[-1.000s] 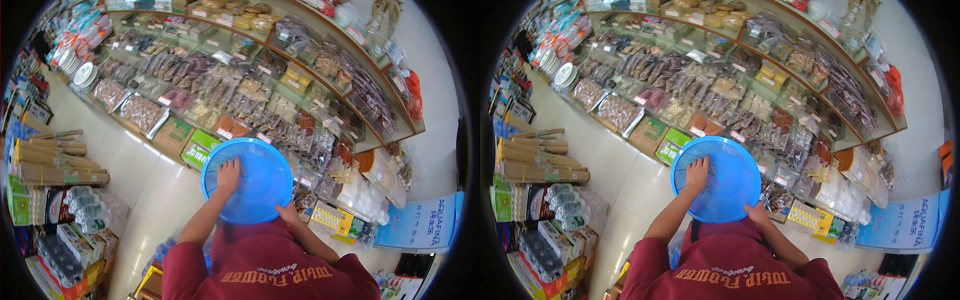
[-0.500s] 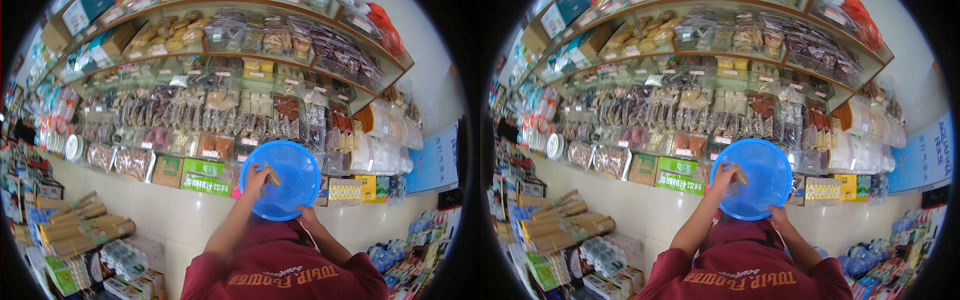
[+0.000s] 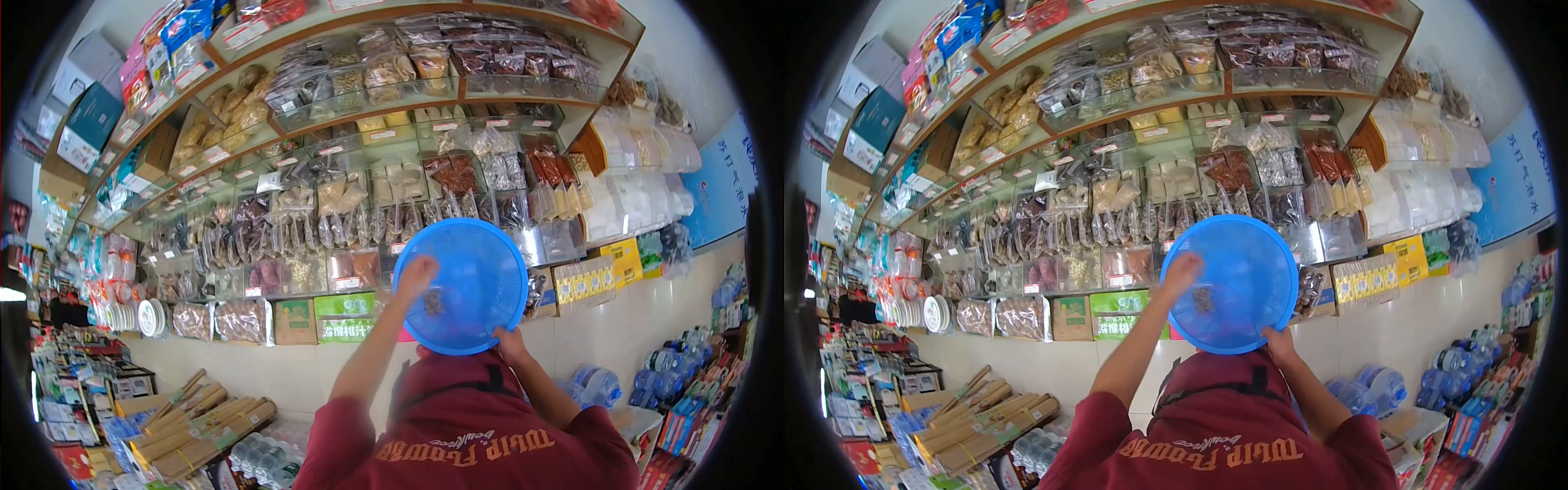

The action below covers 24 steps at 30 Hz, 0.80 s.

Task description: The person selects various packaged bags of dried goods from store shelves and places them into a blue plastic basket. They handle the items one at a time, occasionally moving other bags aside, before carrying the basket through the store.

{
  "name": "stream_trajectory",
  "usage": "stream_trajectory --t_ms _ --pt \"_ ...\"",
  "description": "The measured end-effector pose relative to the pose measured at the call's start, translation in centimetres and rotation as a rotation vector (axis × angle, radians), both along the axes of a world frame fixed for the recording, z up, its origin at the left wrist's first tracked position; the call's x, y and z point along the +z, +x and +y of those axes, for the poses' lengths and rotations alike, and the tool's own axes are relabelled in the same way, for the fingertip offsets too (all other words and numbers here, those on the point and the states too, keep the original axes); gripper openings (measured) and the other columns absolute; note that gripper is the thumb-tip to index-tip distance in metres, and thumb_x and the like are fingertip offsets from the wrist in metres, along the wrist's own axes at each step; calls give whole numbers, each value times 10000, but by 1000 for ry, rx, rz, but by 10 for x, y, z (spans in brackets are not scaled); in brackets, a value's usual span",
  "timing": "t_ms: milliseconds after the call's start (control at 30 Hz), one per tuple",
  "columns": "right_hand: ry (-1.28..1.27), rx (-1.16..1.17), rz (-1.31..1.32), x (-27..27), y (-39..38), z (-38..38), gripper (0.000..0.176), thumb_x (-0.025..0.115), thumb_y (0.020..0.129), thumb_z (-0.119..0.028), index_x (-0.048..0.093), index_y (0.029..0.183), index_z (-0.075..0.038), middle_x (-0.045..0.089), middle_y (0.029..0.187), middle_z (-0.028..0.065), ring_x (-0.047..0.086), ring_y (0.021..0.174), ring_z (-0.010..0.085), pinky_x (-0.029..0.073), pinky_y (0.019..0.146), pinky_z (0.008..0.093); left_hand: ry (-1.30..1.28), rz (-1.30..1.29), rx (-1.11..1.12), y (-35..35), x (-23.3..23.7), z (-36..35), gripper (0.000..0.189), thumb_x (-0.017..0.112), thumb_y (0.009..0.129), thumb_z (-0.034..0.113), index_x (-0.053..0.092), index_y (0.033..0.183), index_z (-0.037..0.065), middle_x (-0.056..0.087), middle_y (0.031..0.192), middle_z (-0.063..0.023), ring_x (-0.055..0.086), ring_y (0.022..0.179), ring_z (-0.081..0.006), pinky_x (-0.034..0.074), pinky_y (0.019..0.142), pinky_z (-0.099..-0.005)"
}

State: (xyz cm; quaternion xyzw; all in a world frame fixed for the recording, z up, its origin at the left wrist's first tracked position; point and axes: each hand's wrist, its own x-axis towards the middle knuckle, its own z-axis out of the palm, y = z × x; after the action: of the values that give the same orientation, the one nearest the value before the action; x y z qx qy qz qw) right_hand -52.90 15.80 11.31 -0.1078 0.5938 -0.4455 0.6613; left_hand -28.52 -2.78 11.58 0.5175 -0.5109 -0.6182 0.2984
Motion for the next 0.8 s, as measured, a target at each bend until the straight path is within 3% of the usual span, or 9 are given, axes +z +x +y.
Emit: stream_trajectory --t_ms 100,167,267,400,467,500,667,733,800 --pt "-55 57 -1 -8 5 -13 130 532 730 -12 566 856 -21 572 719 54 570 576 155 449 483 259 -206 -222 -73 -2 -10 60 296 672 768 209 555 988 50 609 871 -104 606 817 -243 486 739 -356" --pt "-44 137 35 5 16 -29 129 535 730 -11 564 855 -20 566 711 52 573 585 159 457 491 266 -513 -504 -52 1 5 84 389 685 720 163 526 1059 59 573 1027 -164 546 995 -336 445 856 -422" --pt "44 275 146 19 35 -58 151 550 725 -23 563 875 -14 563 711 53 580 618 169 476 516 289 -426 -602 72 21 16 108 471 661 691 89 482 1125 51 513 1142 -193 469 1088 -389 410 901 -446" --pt "80 521 158 10 58 -83 122 580 692 -33 592 814 -29 580 754 42 549 621 152 446 532 289 -343 -657 279 62 12 140 568 662 696 68 420 1208 25 501 1167 -215 480 1085 -403 408 920 -439" --pt "-37 646 210 16 77 -96 157 579 692 -50 609 831 14 603 788 70 576 685 162 478 584 314 -315 -693 506 82 18 152 693 678 654 33 351 1264 -10 491 1165 -239 466 1100 -409 403 926 -442" --pt "-60 720 240 4 83 -98 113 568 701 -35 599 809 -24 565 718 22 508 609 118 379 527 260 -302 -708 541 91 22 156 693 678 654 33 351 1264 -10 491 1165 -239 466 1100 -409 403 926 -442" --pt "-100 909 215 -23 127 -101 121 570 703 -43 601 817 -21 577 727 28 513 615 118 394 534 267 -250 -1001 508 123 21 189 771 687 636 45 315 1310 -9 477 1188 -236 472 1102 -401 413 927 -437" --pt "-112 920 202 -7 151 -102 127 572 703 -46 603 823 -19 581 734 29 518 626 116 402 542 272 -171 -1087 491 135 3 201 756 687 644 76 326 1304 2 471 1201 -230 472 1105 -395 415 922 -441" --pt "-34 1029 250 14 168 -99 201 606 676 -108 645 830 16 616 760 50 565 694 147 447 641 304 -83 -1154 455 144 -15 216 741 687 651 107 337 1298 14 464 1215 -224 472 1108 -388 418 918 -444"
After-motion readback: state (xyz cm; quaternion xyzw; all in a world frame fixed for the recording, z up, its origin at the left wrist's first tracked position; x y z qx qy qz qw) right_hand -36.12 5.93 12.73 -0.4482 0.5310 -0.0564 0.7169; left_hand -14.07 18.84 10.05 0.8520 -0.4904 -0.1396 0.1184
